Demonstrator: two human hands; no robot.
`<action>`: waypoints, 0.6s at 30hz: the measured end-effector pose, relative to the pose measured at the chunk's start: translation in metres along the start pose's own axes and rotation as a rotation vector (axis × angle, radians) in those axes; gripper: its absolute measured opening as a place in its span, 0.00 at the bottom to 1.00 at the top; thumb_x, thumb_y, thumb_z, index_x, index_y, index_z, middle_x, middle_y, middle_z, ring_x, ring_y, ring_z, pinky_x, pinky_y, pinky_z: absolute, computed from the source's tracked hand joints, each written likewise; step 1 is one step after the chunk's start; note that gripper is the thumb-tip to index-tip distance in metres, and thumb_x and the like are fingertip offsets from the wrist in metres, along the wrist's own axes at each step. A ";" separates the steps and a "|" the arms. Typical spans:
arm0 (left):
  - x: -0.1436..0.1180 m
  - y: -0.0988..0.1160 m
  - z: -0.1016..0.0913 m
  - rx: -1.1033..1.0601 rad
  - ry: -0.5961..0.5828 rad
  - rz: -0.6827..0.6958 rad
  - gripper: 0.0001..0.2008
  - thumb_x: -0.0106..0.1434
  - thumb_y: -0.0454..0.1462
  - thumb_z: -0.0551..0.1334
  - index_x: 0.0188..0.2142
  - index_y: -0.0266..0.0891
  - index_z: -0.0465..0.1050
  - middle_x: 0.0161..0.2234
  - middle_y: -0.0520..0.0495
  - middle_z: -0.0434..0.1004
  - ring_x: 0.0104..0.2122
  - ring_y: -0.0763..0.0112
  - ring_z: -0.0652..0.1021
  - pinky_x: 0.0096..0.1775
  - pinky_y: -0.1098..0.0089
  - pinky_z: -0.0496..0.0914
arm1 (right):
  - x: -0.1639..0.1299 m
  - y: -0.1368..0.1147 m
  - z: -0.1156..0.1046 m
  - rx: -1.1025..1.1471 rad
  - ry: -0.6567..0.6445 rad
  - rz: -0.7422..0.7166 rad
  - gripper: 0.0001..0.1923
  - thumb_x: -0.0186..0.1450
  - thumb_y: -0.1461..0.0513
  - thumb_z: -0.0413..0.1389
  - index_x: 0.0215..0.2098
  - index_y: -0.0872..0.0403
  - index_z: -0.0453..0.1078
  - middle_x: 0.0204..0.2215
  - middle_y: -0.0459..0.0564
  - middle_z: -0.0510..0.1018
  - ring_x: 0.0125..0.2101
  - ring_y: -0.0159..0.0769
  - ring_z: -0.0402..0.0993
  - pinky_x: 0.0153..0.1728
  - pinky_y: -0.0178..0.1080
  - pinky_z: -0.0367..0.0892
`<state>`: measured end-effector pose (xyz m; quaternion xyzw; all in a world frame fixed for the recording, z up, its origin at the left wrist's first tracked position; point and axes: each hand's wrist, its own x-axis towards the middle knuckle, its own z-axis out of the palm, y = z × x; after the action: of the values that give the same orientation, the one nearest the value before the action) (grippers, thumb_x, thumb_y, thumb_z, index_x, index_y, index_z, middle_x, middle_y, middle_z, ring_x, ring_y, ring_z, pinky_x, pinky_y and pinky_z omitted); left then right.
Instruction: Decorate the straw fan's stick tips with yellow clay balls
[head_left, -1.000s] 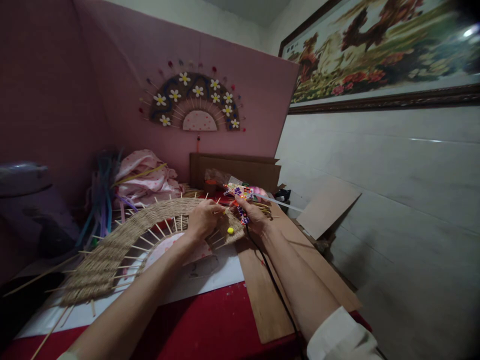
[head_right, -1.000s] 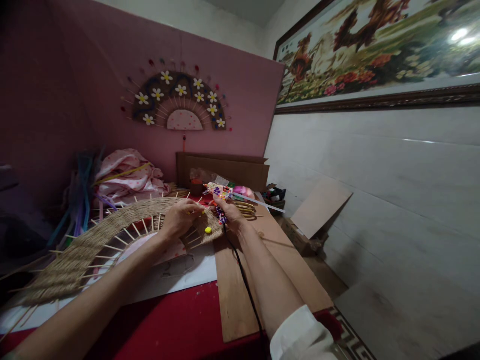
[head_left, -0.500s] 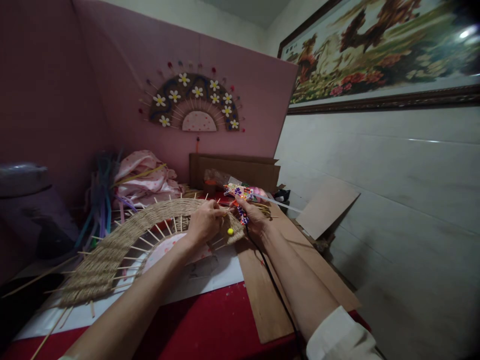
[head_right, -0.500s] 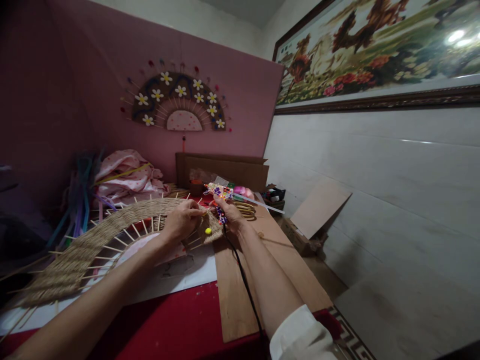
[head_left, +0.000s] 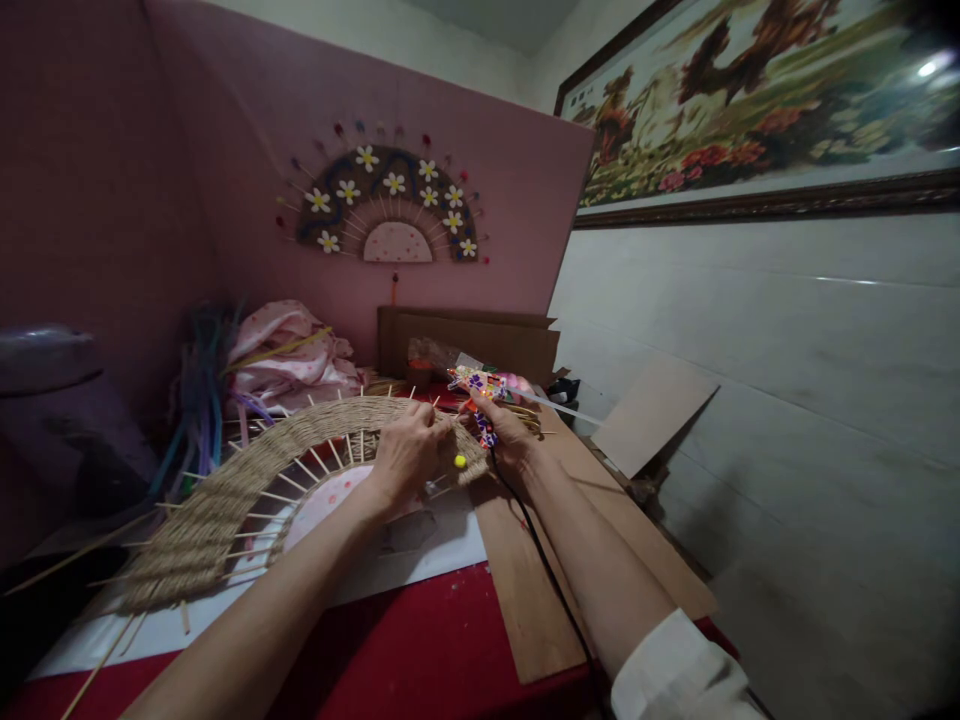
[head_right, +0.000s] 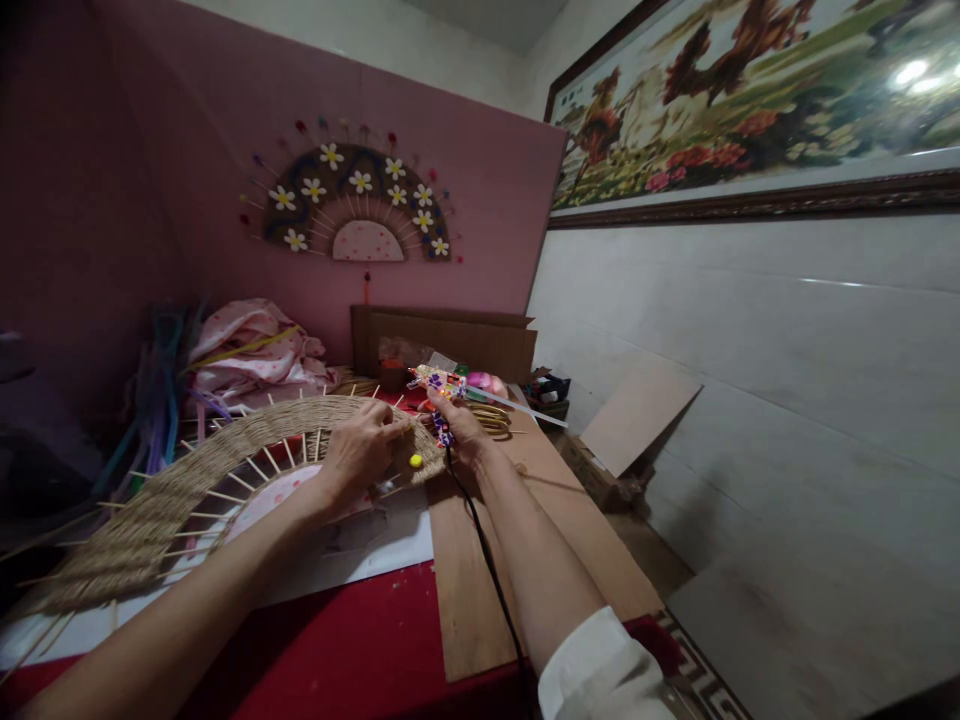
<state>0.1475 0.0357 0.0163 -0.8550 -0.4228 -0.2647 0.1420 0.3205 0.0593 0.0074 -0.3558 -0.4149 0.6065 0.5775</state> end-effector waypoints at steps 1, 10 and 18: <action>0.000 0.000 -0.001 0.012 -0.012 0.000 0.14 0.64 0.36 0.53 0.41 0.45 0.77 0.36 0.41 0.71 0.38 0.60 0.69 0.29 0.67 0.62 | 0.000 0.000 0.000 -0.001 0.001 -0.008 0.14 0.58 0.53 0.61 0.26 0.56 0.73 0.18 0.46 0.77 0.17 0.29 0.70 0.21 0.32 0.65; -0.002 -0.005 0.004 0.014 0.001 -0.036 0.13 0.63 0.34 0.55 0.40 0.46 0.77 0.37 0.44 0.73 0.39 0.62 0.70 0.29 0.68 0.61 | 0.000 0.000 -0.001 -0.033 0.007 0.009 0.16 0.58 0.51 0.60 0.27 0.56 0.73 0.17 0.46 0.77 0.17 0.30 0.70 0.21 0.32 0.64; 0.003 -0.008 0.006 -0.104 0.025 -0.114 0.11 0.64 0.39 0.56 0.37 0.43 0.78 0.37 0.45 0.75 0.38 0.64 0.72 0.34 0.68 0.63 | -0.008 -0.007 0.010 -0.002 0.041 -0.019 0.14 0.56 0.53 0.63 0.27 0.56 0.73 0.18 0.46 0.77 0.19 0.31 0.72 0.23 0.33 0.67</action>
<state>0.1443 0.0454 0.0134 -0.8324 -0.4547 -0.3047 0.0874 0.3147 0.0500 0.0176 -0.3647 -0.4069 0.5931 0.5912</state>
